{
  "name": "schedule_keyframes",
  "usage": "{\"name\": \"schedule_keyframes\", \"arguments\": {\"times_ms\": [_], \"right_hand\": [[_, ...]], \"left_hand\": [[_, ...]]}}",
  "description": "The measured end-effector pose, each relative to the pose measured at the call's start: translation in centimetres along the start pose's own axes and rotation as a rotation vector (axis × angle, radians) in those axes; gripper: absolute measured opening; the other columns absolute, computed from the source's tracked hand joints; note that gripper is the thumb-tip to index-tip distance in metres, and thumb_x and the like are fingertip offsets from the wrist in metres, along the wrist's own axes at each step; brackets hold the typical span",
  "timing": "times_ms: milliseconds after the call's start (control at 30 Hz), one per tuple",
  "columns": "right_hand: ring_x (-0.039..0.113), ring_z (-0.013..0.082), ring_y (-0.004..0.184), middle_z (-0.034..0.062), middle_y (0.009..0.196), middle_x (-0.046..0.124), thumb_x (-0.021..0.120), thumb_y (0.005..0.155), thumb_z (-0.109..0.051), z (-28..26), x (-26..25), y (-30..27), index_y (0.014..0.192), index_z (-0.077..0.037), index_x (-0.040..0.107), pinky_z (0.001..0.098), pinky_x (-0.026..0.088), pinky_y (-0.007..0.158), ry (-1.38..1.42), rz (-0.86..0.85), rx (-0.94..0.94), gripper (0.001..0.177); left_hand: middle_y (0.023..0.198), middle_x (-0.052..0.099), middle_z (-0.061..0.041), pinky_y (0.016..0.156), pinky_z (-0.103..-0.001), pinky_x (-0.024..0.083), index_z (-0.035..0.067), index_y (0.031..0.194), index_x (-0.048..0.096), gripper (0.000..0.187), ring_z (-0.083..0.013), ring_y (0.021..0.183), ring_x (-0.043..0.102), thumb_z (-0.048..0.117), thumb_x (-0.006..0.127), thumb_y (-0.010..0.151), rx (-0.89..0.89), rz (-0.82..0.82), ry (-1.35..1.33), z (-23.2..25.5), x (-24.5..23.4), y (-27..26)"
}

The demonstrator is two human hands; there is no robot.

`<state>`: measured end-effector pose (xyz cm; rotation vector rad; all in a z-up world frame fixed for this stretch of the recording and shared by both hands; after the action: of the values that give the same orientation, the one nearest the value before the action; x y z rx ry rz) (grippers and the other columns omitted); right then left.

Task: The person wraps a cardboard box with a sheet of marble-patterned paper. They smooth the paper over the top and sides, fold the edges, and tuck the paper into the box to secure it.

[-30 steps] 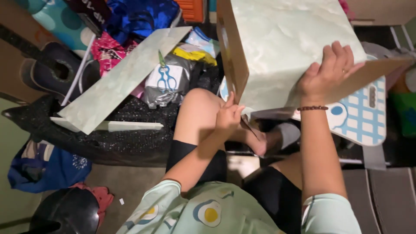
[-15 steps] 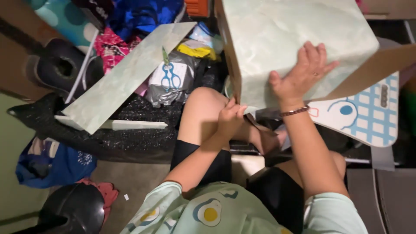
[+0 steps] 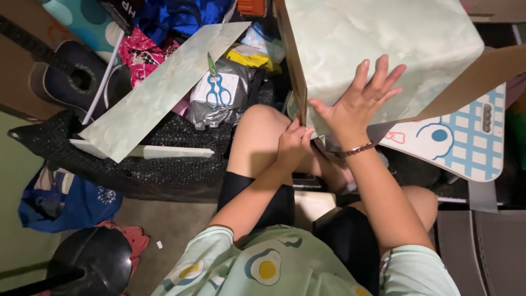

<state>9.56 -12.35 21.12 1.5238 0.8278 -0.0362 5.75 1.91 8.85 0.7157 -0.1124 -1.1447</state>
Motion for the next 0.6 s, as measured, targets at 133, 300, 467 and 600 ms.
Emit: {"name": "schedule_keyframes", "arguments": {"times_ms": [133, 300, 467, 600], "right_hand": [[0.011, 0.0507, 0.153, 0.0179, 0.162, 0.033, 0.064, 0.092, -0.091, -0.5, -1.9, 1.6, 0.154, -0.004, 0.039, 0.0854, -0.001, 0.108, -0.025, -0.123, -0.080, 0.109], [0.047, 0.0330, 0.144, 0.0059, 0.146, 0.057, 0.063, 0.096, -0.074, 1.4, -3.4, 5.6, 0.130, -0.008, 0.064, 0.0872, 0.005, 0.113, -0.007, -0.394, -0.133, 0.074], [0.051, 0.0353, 0.130, 0.0070, 0.141, 0.059, 0.065, 0.101, -0.074, -0.1, -3.1, 5.0, 0.121, -0.005, 0.065, 0.0869, 0.008, 0.108, -0.031, -0.309, -0.215, 0.072], [0.044, 0.0375, 0.140, 0.0111, 0.149, 0.054, 0.071, 0.089, -0.076, -0.3, -2.2, 3.9, 0.132, 0.000, 0.060, 0.0871, 0.006, 0.104, -0.142, -0.225, -0.195, 0.088]], "left_hand": [[0.121, 0.069, -0.019, 0.075, -0.044, 0.057, 0.002, 0.090, 0.074, 0.016, -0.0405, 0.089, 0.068, 0.016, 0.068, 0.093, -0.038, -0.038, -0.030, 0.3, 0.0, 0.2], [0.136, 0.062, -0.024, 0.075, -0.044, 0.058, 0.004, 0.082, 0.073, 0.022, -0.0404, 0.086, 0.069, 0.023, 0.071, 0.093, 0.008, -0.023, 0.066, -2.7, 2.1, -0.3], [0.138, 0.061, -0.025, 0.073, -0.043, 0.058, 0.005, 0.080, 0.071, 0.023, -0.0398, 0.085, 0.070, 0.024, 0.071, 0.093, 0.065, -0.001, 0.116, -3.0, 1.9, -0.9], [0.138, 0.061, -0.028, 0.074, -0.043, 0.059, 0.005, 0.081, 0.070, 0.021, -0.0403, 0.086, 0.070, 0.022, 0.071, 0.093, 0.077, -0.004, 0.108, -1.7, 1.5, 0.0]]}}
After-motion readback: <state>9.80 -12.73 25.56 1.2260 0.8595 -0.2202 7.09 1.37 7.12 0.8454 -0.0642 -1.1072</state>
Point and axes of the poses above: each hand's wrist, its own y-axis towards the middle knuckle, its own x-axis out of the palm, z = x × y, the point moved 9 cm from there along y, towards the middle knuckle
